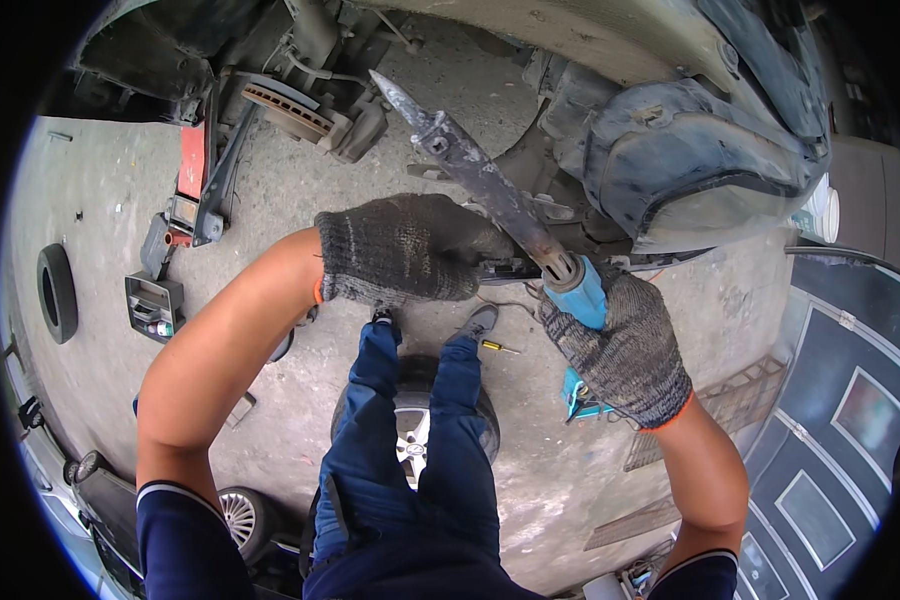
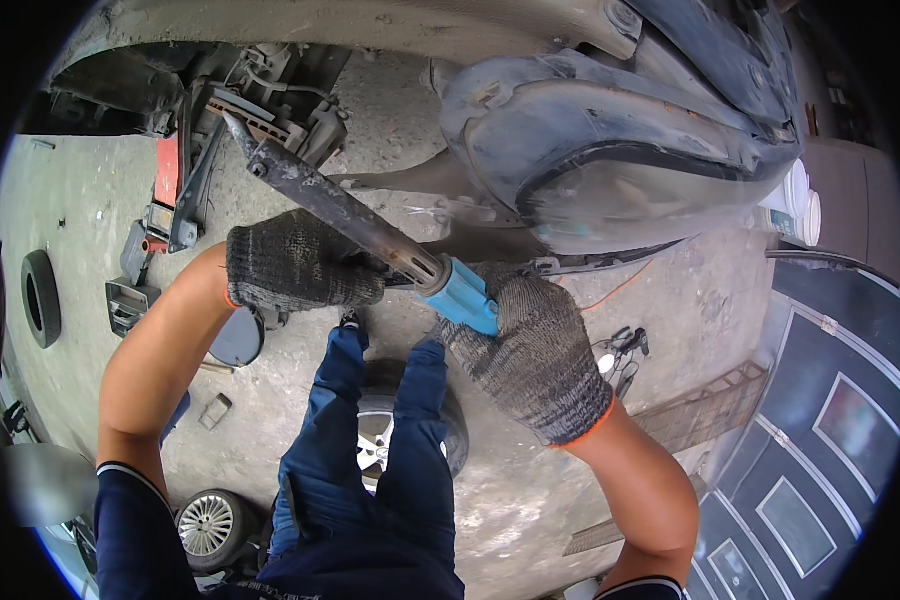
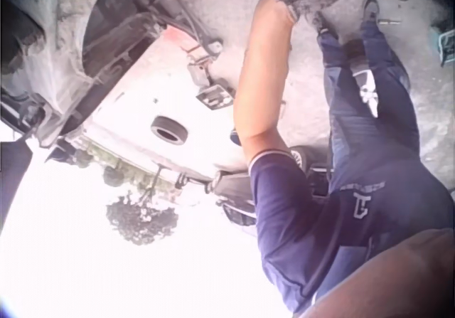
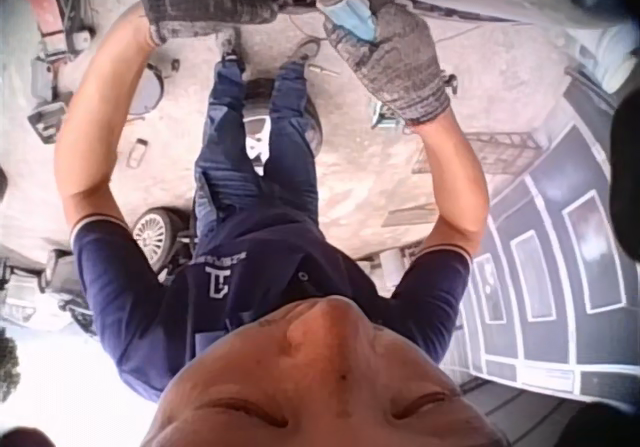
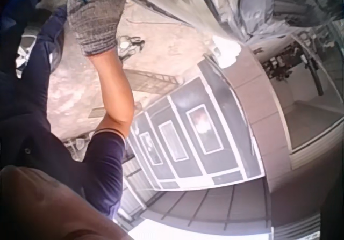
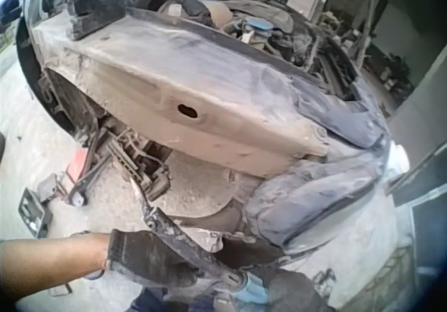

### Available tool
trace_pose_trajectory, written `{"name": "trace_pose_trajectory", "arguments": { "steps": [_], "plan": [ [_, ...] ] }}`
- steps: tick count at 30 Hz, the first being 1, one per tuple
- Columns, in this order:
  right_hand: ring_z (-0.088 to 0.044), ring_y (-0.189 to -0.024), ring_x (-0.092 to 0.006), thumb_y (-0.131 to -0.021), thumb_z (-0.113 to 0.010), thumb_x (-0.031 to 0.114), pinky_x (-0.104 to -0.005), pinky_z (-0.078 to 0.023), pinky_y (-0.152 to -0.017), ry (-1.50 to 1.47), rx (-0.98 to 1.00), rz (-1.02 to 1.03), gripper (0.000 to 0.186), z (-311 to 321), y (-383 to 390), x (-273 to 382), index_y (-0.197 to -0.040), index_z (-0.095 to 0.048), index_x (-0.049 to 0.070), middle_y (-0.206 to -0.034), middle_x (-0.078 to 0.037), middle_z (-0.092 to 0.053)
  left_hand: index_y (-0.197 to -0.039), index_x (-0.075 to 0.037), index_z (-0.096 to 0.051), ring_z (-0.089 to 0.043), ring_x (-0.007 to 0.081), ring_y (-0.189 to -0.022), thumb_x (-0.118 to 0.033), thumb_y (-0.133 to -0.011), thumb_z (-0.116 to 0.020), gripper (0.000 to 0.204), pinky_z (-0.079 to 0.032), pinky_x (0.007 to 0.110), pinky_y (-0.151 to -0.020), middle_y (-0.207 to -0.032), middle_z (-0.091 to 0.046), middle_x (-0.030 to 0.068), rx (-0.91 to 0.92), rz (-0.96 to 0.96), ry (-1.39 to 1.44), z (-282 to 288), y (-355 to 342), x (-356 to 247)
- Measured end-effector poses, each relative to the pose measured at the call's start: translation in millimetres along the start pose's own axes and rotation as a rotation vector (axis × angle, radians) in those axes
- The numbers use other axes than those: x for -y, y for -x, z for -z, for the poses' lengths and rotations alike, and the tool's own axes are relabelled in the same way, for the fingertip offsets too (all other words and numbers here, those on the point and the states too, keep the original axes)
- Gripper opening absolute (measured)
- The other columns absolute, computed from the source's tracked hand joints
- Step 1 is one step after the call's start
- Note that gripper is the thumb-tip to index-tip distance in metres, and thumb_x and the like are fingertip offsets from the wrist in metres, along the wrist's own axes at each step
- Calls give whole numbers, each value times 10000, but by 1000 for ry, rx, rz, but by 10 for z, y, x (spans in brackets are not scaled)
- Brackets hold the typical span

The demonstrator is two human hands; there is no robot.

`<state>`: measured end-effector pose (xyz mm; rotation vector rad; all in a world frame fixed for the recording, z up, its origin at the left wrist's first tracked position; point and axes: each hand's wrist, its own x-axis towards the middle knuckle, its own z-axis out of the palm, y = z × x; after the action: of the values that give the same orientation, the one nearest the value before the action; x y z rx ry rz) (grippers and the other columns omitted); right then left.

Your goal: The person uses a soldering iron and a metal rod to heat and push out a dent on a car's front bumper. They then cut a piece of sandpaper with scissors and use it to smooth the repaired area.

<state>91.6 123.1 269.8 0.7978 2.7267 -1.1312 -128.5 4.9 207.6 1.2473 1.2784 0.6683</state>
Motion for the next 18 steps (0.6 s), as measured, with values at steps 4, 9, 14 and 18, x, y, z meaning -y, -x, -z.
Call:
{"name": "trace_pose_trajectory", "arguments": {
  "steps": [4,9,14,18],
  "plan": [
    [-630,-702,-321,-779,-726,261,-410,-509,-640,140,-34,64,255,-49,-48,26,-877,-639,43,-777,-160,-622,-1183,-45,-636,-633,275,-977,-73,-785,-686,402,-485,368,-888,-1061,-675,160,-19,-28,134,-38,9,22],
    [-615,-691,-325,-784,-714,255,-407,-505,-646,157,-121,77,277,-160,-68,-37,-943,-631,44,-782,-149,-608,-1173,-36,-646,-613,184,-975,-21,-787,-694,389,-486,318,-877,-1079,-682,121,118,72,359,-18,-71,45],
    [-611,-711,-334,-786,-695,249,-426,-503,-662,184,-91,95,289,-200,-83,-82,-988,-623,54,-796,-146,-607,-1158,-22,-647,-606,159,-955,-18,-800,-695,361,-488,298,-866,-1052,-685,105,116,128,409,-28,-81,17],
    [-612,-729,-339,-776,-695,247,-434,-501,-666,82,-38,4,279,-197,-122,-43,-982,-628,71,-797,-144,-609,-1135,-5,-648,-605,155,-944,-26,-808,-700,332,-491,297,-866,-1026,-687,101,96,144,442,-60,-89,50]
  ]
}}
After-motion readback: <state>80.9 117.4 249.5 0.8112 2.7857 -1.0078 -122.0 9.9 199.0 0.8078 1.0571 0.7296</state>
